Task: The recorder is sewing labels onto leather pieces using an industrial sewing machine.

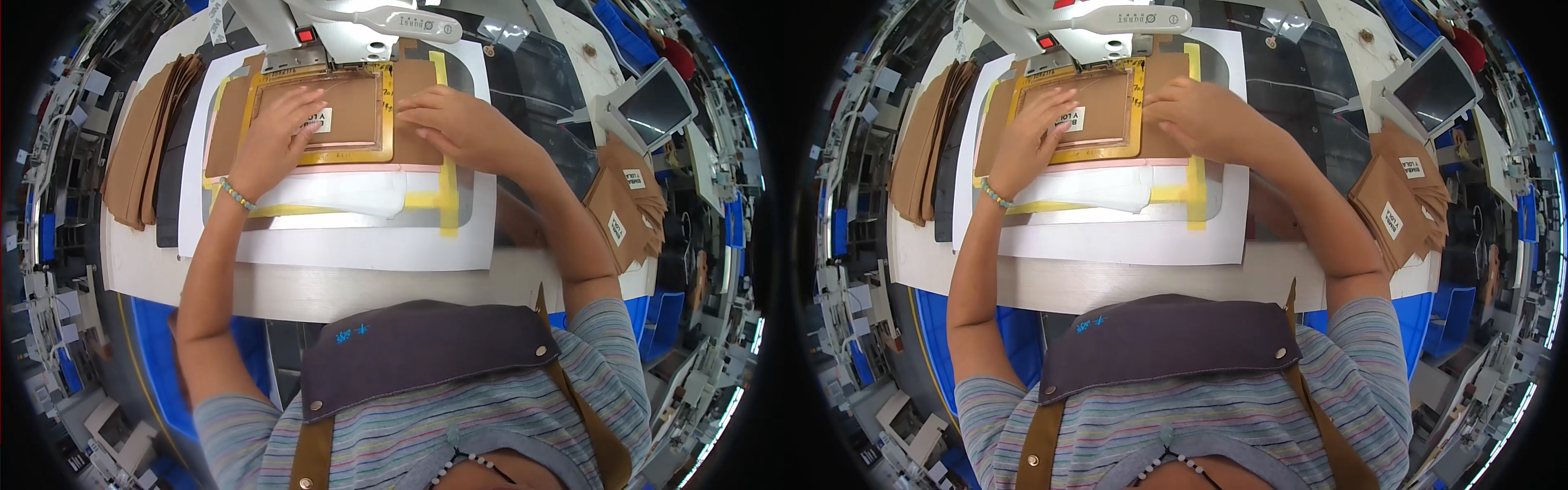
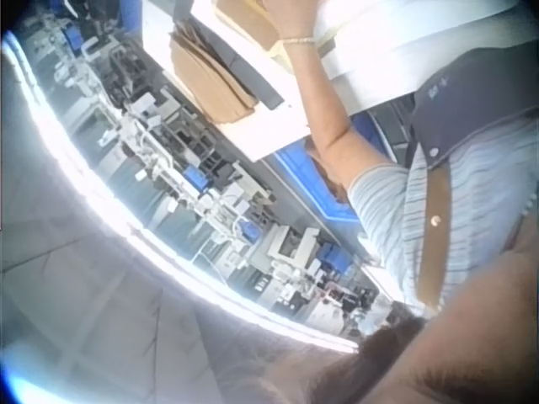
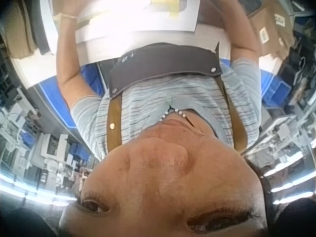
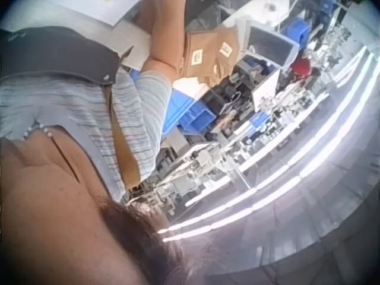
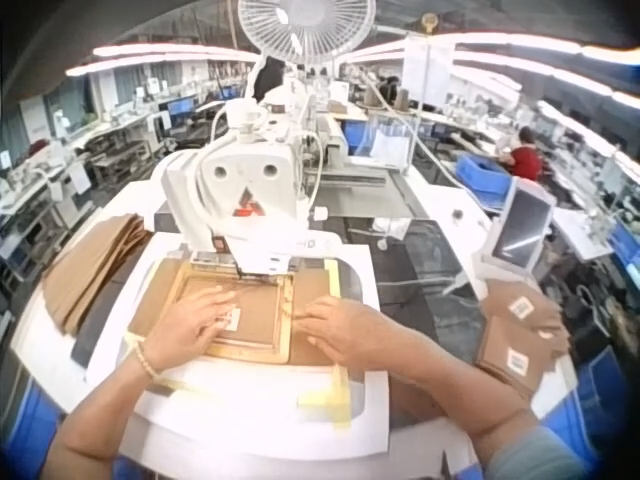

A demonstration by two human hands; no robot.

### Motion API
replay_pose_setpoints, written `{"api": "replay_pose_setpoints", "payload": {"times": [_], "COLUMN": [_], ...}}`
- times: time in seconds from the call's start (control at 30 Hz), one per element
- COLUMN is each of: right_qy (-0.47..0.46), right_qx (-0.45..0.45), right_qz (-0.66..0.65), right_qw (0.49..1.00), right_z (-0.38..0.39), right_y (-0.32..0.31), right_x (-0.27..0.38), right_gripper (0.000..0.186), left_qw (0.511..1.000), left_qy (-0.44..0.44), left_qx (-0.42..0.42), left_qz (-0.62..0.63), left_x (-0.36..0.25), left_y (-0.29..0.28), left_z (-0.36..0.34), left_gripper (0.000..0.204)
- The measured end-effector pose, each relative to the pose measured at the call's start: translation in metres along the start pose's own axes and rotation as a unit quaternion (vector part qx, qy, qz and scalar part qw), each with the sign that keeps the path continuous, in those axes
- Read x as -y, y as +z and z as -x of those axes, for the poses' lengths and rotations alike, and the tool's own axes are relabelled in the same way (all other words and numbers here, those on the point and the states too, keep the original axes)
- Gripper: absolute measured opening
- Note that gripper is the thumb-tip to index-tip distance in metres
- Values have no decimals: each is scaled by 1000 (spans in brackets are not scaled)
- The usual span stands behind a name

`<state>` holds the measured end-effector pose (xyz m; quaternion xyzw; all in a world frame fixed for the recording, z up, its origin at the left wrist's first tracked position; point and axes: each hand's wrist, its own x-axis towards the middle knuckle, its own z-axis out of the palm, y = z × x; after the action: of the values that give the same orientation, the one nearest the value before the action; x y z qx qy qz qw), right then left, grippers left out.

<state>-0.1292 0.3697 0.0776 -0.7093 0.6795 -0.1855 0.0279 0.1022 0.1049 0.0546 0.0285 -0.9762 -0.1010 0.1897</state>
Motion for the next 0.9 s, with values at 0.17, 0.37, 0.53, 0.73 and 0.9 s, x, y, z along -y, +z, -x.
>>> {"api": "replay_pose_setpoints", "payload": {"times": [0.17, 0.37, 0.53, 0.73, 0.9], "right_qy": [-127, -106, -98, -101, -96], "right_qx": [-6, -25, -2, -15, -26], "right_qz": [12, 14, 26, 25, 36], "right_qw": [992, 994, 995, 994, 994], "right_z": [-18, -10, -13, -11, -14], "right_y": [29, 29, 29, 31, 34], "right_x": [34, 36, 40, 38, 38], "right_gripper": [43, 46, 45, 45, 44], "left_qw": [990, 987, 981, 968, 970], "left_qy": [71, 56, 59, 61, 77], "left_qx": [56, 93, 118, 158, 153], "left_qz": [107, 121, 144, 183, 170], "left_x": [-27, -33, -29, -20, -18], "left_y": [20, 19, 13, 6, 10], "left_z": [5, 3, 0, -3, -6], "left_gripper": [41, 45, 45, 49, 49]}}
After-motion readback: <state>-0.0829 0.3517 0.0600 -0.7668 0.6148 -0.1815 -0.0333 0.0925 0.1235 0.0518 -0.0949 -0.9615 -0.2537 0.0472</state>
